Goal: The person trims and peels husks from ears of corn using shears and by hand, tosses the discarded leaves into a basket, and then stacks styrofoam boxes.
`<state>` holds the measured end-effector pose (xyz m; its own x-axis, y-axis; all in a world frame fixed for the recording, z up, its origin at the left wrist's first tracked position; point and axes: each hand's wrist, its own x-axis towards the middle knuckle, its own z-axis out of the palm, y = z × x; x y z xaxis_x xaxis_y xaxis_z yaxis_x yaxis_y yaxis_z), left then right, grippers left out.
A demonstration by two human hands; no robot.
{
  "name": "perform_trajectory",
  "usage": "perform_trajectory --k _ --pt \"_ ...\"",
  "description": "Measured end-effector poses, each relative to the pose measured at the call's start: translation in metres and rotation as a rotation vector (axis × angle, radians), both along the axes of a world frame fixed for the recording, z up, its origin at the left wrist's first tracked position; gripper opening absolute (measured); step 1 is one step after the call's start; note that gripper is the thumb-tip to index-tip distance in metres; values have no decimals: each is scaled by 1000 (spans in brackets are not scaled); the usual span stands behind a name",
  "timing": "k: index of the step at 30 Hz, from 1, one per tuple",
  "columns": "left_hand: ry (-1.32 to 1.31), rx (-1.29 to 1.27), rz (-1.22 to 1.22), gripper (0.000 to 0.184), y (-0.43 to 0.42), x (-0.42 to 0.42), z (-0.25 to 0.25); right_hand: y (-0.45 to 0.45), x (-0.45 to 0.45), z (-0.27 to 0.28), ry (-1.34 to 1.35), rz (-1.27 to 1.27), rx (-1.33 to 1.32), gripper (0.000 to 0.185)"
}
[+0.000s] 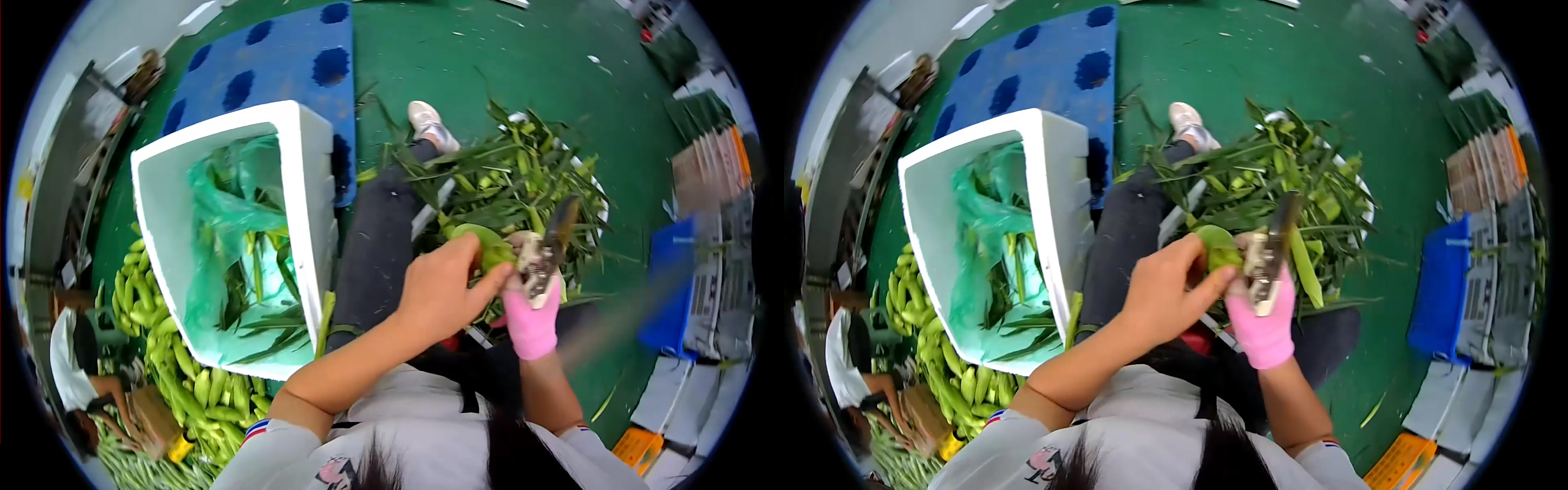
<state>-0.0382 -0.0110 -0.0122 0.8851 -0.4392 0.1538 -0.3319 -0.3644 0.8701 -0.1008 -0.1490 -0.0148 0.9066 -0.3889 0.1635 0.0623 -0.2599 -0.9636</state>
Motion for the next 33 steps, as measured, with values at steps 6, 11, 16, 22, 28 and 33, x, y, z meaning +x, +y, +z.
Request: perform_trajectory --k 6,11,16,22,28,33 --pt "-108 -16 -166 27 -3 0 -36 -10 -12 -3 95 7 -88 39" --pt "1012 -1051 -420 31 -3 -2 -68 -26 -30 7 35 -28 954 40" --pt "1451 -1471 -327 33 -8 -22 -65 -32 -32 1 -321 12 1432 30" --pt "1556 -1612 -372 35 -3 -20 -59 -37 -24 -14 -369 82 1603 33" --pt "1485 -1471 -590 69 23 -9 -71 -23 -27 7 -218 15 1134 49" --pt "1733 -672 -688 80 81 -22 -79 24 6 67 125 1089 -308 38"
